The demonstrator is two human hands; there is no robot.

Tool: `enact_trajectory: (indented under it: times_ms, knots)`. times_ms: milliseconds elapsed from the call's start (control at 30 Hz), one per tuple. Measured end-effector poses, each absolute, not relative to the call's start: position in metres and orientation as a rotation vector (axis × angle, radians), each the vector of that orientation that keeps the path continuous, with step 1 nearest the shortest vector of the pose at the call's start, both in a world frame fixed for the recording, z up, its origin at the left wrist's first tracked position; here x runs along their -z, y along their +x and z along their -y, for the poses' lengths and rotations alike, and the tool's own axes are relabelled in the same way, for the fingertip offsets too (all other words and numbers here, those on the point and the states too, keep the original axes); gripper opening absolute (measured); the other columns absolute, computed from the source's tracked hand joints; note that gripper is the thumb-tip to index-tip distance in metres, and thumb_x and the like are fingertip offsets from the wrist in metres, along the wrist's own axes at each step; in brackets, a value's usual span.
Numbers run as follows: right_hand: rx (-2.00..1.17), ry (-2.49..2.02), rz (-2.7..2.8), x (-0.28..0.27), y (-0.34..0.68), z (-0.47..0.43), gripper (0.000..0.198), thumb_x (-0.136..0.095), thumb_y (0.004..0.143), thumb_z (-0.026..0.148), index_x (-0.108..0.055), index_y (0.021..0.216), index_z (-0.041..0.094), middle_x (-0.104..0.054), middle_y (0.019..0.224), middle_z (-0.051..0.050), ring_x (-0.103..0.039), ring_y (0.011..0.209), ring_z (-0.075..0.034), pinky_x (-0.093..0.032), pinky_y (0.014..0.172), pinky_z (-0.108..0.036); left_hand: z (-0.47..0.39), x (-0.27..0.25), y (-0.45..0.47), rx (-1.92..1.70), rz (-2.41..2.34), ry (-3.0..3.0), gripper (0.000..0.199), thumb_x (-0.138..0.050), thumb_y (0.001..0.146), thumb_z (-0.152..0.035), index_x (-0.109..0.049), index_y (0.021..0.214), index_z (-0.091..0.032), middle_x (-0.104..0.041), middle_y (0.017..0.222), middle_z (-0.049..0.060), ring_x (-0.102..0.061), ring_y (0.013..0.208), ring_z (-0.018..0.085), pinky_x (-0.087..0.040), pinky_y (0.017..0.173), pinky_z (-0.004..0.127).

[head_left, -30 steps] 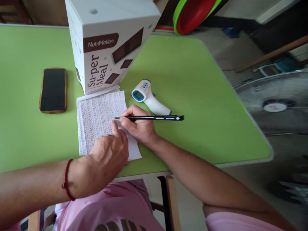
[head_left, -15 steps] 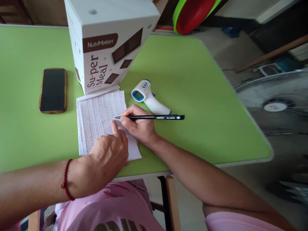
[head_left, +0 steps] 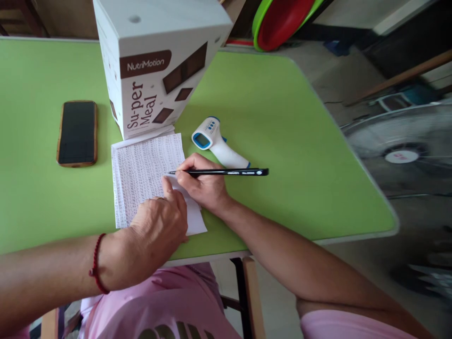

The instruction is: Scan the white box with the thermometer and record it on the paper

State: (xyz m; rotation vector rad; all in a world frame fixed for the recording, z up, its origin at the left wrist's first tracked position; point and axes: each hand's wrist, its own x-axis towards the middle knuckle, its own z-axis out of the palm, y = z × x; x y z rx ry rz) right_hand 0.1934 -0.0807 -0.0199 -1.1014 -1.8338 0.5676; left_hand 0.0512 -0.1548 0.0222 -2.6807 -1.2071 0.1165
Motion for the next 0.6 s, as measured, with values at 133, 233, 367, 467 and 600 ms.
enact_trajectory:
  times_ms: [133,233,367,467,600]
  knots:
    - [-0.574,-1.073,1.818,0.0202,0.1932,0.0807,0.014,-0.056,0.074,0.013,-0.049,0.065,0.022,-0.052,0.053,0.007,-0.045,0.047,-0.007,-0.037,0.046,-0.022,0.1554,-0.0243,0.0505,-0.121,1.199,-2.707,0.057,-0.057,0.086,-0.044,-0.059,0.124,-0.002,-0.051,0.134,0.03,-0.057,0.063,0.018,-0.032,0.045,0.029]
    - [-0.582,-1.081,1.799,0.0203,0.1933,0.0806,0.014,-0.056,0.074,0.015,-0.049,0.065,0.022,-0.053,0.054,0.007,-0.045,0.047,-0.007,-0.038,0.046,-0.022,0.1554,-0.026,0.0504,-0.116,1.189,-2.704,0.053,-0.056,0.086,-0.04,-0.06,0.122,-0.001,-0.053,0.132,0.03,-0.054,0.057,0.016,-0.028,0.042,0.029]
    - [-0.571,-1.116,1.762,0.0205,0.1948,0.0804,0.013,-0.055,0.074,0.016,-0.049,0.065,0.022,-0.055,0.056,0.006,-0.046,0.048,-0.008,-0.04,0.047,-0.023,0.1557,-0.024,0.0503,-0.049,1.206,-2.668,0.048,-0.053,0.086,-0.037,-0.062,0.119,-0.003,-0.053,0.132,0.029,-0.051,0.058,0.017,-0.028,0.043,0.03]
    - [-0.559,-1.136,1.752,0.021,0.1957,0.0802,0.013,-0.055,0.074,0.015,-0.049,0.065,0.022,-0.055,0.056,0.006,-0.047,0.049,-0.008,-0.041,0.048,-0.024,0.1549,-0.0234,0.0501,-0.089,1.19,-2.698,0.046,-0.054,0.086,-0.041,-0.064,0.113,-0.005,-0.052,0.134,0.028,-0.05,0.057,0.016,-0.028,0.044,0.03]
    - [-0.555,-1.134,1.753,0.0218,0.1954,0.08,0.014,-0.056,0.073,0.014,-0.048,0.065,0.022,-0.054,0.056,0.006,-0.046,0.049,-0.008,-0.04,0.048,-0.023,0.1541,-0.0231,0.0492,-0.078,1.167,-2.687,0.052,-0.057,0.084,-0.05,-0.064,0.109,-0.005,-0.055,0.13,0.028,-0.053,0.058,0.016,-0.03,0.045,0.03]
